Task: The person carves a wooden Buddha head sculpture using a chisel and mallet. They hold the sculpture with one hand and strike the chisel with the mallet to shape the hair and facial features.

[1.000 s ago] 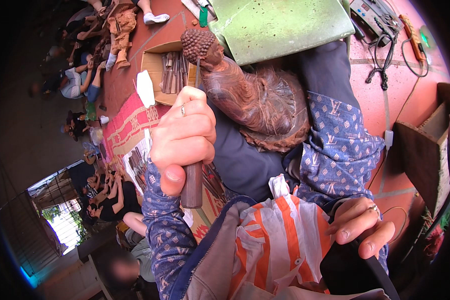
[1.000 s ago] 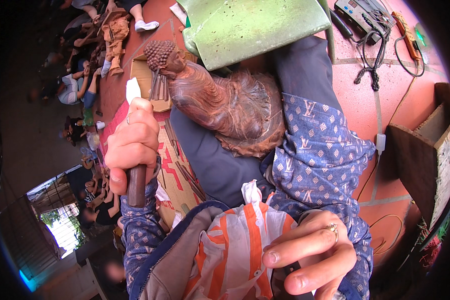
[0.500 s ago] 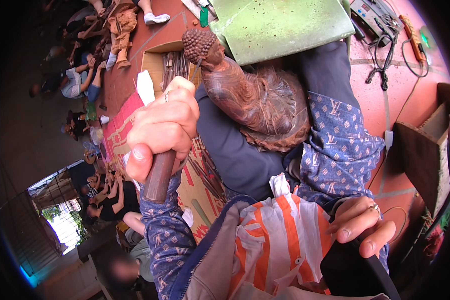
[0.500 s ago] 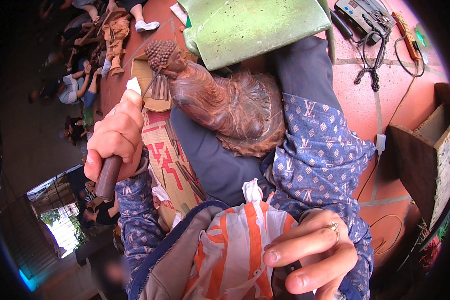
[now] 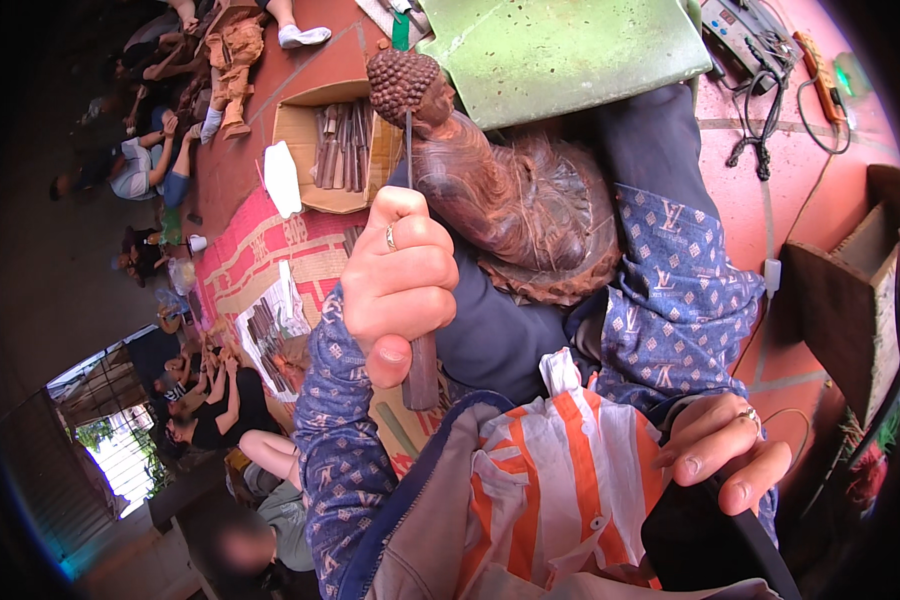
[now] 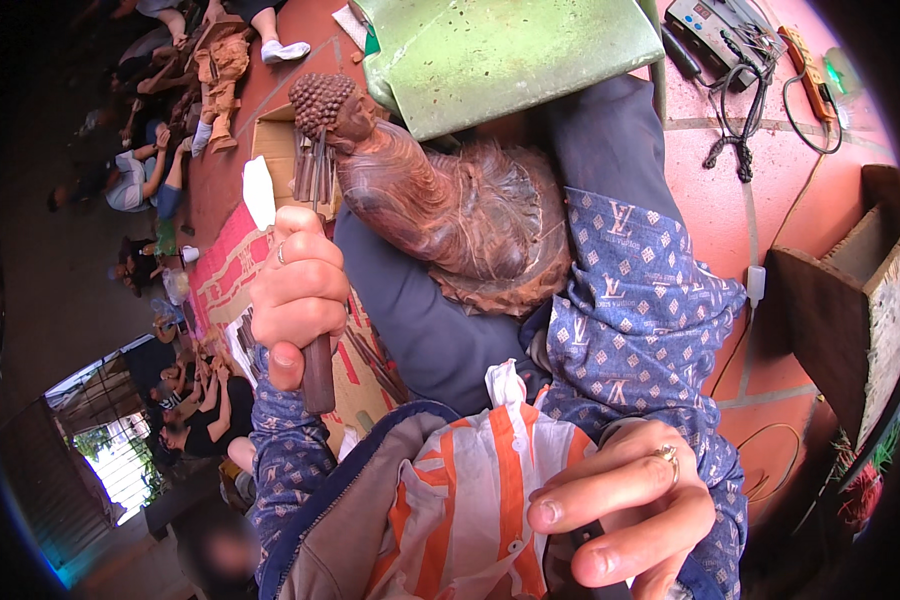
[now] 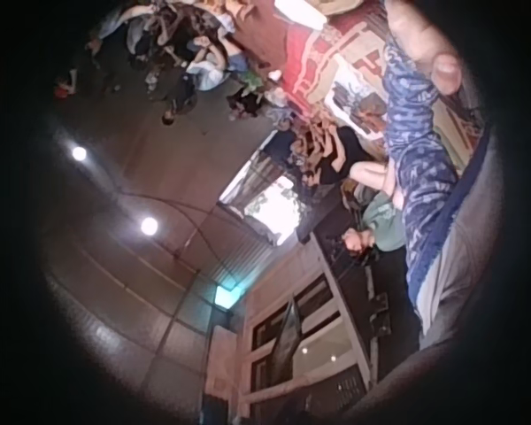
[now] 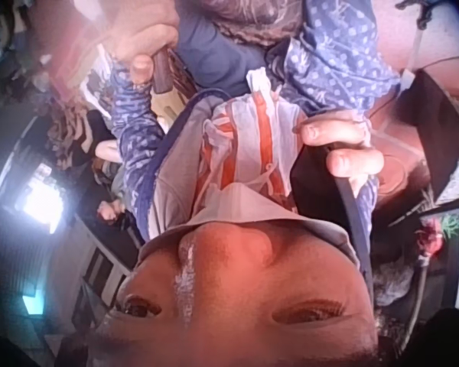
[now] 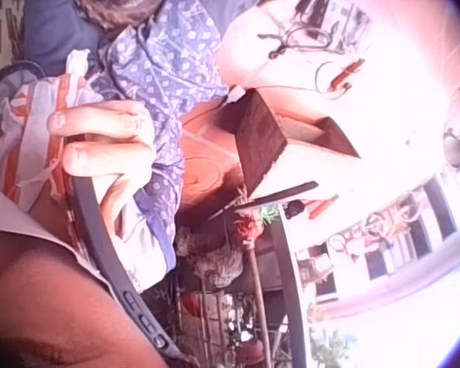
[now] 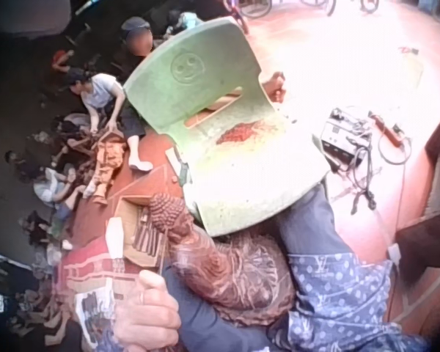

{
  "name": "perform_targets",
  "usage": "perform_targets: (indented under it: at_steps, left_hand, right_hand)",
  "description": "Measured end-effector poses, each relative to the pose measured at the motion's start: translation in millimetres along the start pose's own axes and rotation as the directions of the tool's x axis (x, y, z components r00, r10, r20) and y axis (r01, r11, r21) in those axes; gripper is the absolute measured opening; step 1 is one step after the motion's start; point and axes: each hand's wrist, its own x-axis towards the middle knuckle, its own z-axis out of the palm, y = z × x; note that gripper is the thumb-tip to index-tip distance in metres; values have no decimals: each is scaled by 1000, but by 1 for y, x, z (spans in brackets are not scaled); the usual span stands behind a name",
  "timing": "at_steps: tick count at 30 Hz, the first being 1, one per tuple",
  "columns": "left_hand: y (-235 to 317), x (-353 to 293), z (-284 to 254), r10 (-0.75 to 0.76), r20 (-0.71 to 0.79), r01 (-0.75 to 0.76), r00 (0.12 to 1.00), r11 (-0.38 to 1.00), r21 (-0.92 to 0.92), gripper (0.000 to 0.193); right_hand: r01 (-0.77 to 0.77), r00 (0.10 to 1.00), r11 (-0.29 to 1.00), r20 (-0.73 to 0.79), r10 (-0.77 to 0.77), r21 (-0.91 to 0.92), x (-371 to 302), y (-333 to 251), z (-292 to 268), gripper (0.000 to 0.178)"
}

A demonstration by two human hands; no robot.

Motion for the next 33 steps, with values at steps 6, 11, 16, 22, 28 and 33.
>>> perform_targets:
  at_steps: [6, 11, 16, 22, 28, 33]
  left_hand:
    - [25, 11, -15, -16, 186, -37, 982, 960, 278, 49]
    - [35, 14, -13, 26, 41, -33, 999, 981, 192, 47]
    - [22, 9, -7, -71, 76, 73, 995, 997, -26, 58]
    - [13, 12, -6, -89, 89, 91, 992, 996, -19, 59]
    - [10, 16, -9, -88, 103, 91, 991, 996, -19, 60]
    - [8, 31, -16, -126, 104, 138, 986, 985, -109, 56]
  right_hand:
    - [10, 1000, 1000, 20, -9, -27, -2, 0, 2, 31]
    - [-4, 1000, 1000, 14, 4, -29, -1, 0, 3, 30]
    - [1, 1000, 1000, 4, -1, -31, -3, 0, 3, 30]
    - [18, 999, 1000, 33, -18, -2, -3, 2, -2, 30]
    - [15, 999, 1000, 28, -15, 5, -4, 2, -3, 29]
    - [11, 1000, 1000, 11, -11, -2, -4, 1, -4, 29]
